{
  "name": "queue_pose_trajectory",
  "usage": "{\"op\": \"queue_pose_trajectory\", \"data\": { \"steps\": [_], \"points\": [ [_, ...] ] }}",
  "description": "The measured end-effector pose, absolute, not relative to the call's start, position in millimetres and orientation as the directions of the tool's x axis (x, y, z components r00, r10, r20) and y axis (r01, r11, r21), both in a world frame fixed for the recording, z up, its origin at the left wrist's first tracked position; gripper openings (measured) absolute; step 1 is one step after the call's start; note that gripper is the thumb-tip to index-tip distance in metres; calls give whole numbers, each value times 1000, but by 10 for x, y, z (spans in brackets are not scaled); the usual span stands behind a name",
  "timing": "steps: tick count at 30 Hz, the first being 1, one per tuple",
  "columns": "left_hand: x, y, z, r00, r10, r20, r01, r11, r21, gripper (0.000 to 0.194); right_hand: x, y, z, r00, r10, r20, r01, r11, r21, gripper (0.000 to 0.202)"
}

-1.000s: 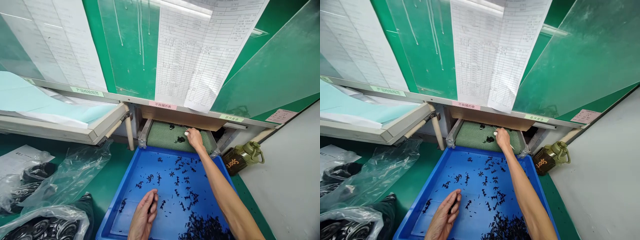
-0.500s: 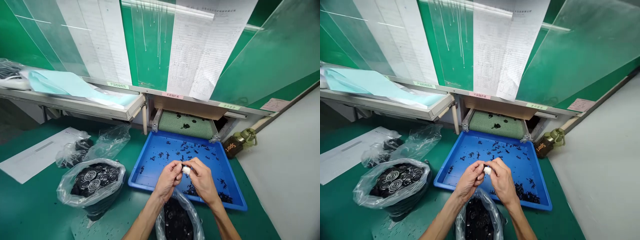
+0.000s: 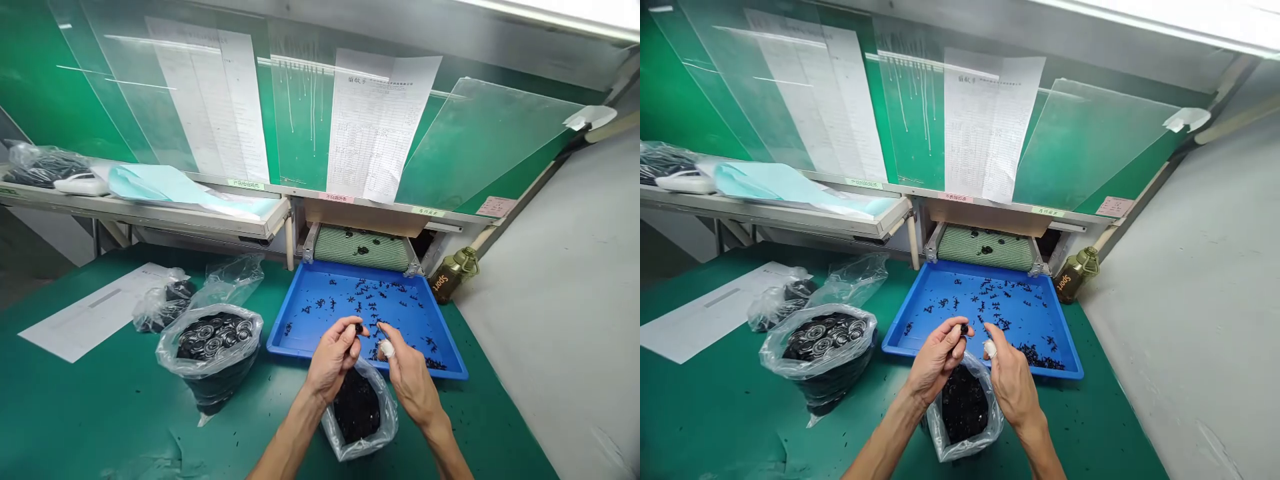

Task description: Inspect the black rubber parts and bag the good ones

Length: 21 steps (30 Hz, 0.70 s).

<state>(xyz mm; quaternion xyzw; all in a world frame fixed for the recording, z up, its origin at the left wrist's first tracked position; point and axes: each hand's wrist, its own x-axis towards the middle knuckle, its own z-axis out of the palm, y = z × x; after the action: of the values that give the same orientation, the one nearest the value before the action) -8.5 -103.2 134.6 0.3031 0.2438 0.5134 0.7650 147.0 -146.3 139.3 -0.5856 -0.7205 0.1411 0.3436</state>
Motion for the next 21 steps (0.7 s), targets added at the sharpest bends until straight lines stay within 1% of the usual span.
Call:
{"op": "queue_pose_trajectory", "data": {
  "steps": [5, 7, 11, 17, 21],
  "points": [
    [-99, -1119, 1331, 370, 927, -56, -632, 296, 716, 33, 1445, -1570, 1429, -120, 915, 384, 806, 316, -500, 45],
    [-102, -1139, 1333, 382, 922, -65, -624, 309, 718, 35, 1437, -1595, 1450, -116, 909, 400, 817, 317, -482, 47],
    [-104, -1141, 1322, 376, 925, -60, -620, 300, 725, 35, 1428, -1607, 1464, -55, 898, 436, 802, 300, -517, 42],
    [-128, -1090, 1280, 349, 935, -58, -617, 276, 738, 28, 1436, -1542, 1430, -119, 909, 400, 759, 343, -554, 43],
    [-145, -1042, 1239, 367, 928, -62, -641, 301, 706, 24, 1423, -1486, 1378, -118, 916, 384, 738, 340, -583, 41]
  ]
}}
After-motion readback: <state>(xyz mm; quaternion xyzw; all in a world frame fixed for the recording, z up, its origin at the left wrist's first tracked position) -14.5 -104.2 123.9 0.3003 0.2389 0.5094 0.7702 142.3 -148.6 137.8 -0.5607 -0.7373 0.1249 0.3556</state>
